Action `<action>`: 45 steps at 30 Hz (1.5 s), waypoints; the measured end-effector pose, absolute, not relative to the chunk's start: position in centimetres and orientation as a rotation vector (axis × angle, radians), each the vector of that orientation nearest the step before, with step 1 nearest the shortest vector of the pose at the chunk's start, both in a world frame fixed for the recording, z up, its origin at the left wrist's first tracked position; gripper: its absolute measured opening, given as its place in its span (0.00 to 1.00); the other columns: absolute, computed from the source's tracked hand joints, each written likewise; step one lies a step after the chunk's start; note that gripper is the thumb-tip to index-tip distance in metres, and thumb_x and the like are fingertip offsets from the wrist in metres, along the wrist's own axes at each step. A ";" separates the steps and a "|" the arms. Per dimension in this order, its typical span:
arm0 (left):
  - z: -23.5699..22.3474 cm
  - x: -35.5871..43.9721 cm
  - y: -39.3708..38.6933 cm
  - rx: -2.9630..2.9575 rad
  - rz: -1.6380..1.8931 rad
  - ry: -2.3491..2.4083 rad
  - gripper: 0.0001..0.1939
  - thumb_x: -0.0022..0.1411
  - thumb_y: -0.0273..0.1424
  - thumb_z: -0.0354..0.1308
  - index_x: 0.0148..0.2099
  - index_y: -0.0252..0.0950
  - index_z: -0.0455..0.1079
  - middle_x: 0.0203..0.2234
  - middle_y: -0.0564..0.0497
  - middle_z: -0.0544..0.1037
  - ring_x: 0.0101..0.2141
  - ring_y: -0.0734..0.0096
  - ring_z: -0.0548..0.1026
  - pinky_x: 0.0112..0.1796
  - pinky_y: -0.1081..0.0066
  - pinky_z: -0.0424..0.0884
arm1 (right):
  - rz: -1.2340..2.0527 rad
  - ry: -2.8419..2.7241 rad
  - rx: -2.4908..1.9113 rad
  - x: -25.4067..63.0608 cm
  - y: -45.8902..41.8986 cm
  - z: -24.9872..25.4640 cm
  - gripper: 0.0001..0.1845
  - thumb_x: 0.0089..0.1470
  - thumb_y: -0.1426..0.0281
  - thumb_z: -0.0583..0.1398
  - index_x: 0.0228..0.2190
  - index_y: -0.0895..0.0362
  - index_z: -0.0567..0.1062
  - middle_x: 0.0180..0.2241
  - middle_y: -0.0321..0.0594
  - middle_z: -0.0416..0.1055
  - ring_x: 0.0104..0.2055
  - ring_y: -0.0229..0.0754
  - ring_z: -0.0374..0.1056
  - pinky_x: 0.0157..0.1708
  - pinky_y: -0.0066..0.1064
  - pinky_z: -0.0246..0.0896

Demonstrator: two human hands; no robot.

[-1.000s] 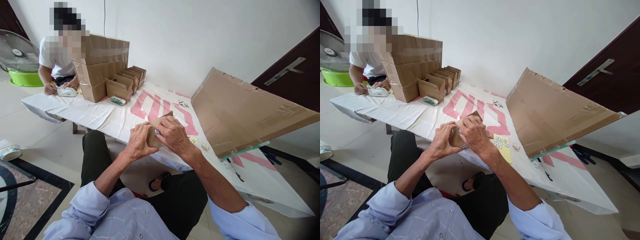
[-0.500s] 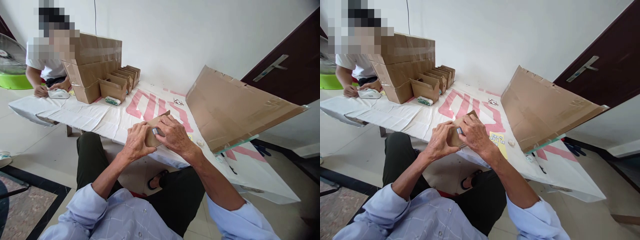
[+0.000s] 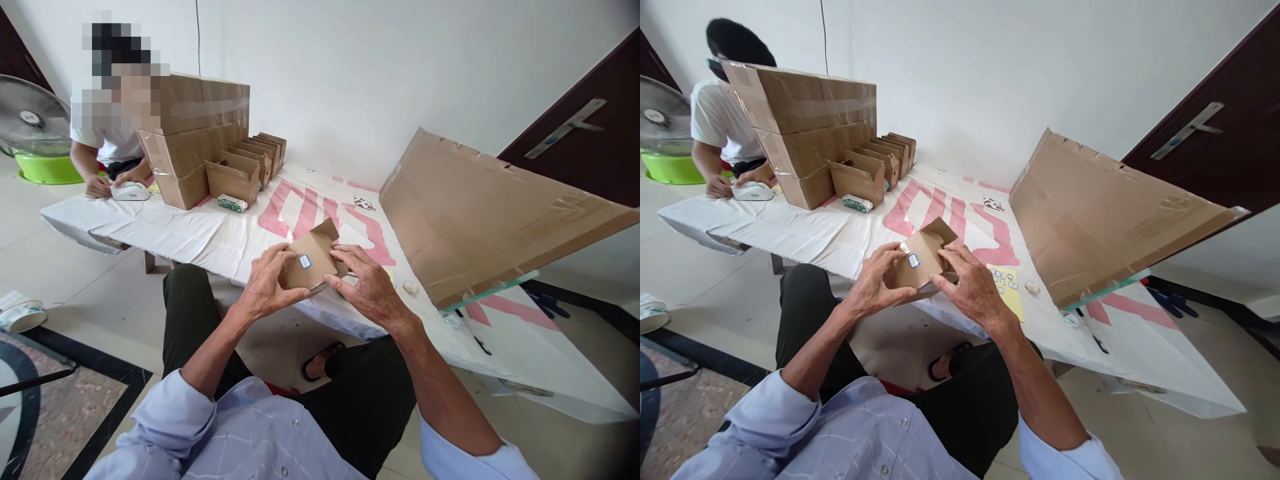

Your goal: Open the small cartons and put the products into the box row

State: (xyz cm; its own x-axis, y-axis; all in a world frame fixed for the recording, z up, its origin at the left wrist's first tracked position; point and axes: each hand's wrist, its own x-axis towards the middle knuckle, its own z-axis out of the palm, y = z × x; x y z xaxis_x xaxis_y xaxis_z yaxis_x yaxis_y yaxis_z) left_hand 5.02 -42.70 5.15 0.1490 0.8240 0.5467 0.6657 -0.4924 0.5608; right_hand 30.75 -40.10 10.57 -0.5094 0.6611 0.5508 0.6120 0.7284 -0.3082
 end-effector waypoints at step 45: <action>7.7 3.2 -40.8 2.506 1.183 1.511 0.10 0.67 0.39 0.68 0.41 0.38 0.77 0.41 0.45 0.86 0.39 0.61 0.84 0.40 0.66 0.77 | -0.053 -2.287 -1.006 29.2 -41.7 9.2 0.21 0.69 0.63 0.64 0.60 0.55 0.78 0.57 0.53 0.81 0.58 0.60 0.80 0.50 0.49 0.81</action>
State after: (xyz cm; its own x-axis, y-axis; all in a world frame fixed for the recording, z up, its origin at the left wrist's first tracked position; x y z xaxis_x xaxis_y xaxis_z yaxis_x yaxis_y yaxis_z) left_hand 3.19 -40.81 7.69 0.2609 0.7546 0.6020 0.7659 -0.5415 0.3468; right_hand 29.23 -41.71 9.17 -0.5087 0.6509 0.5636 0.6761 0.7073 -0.2066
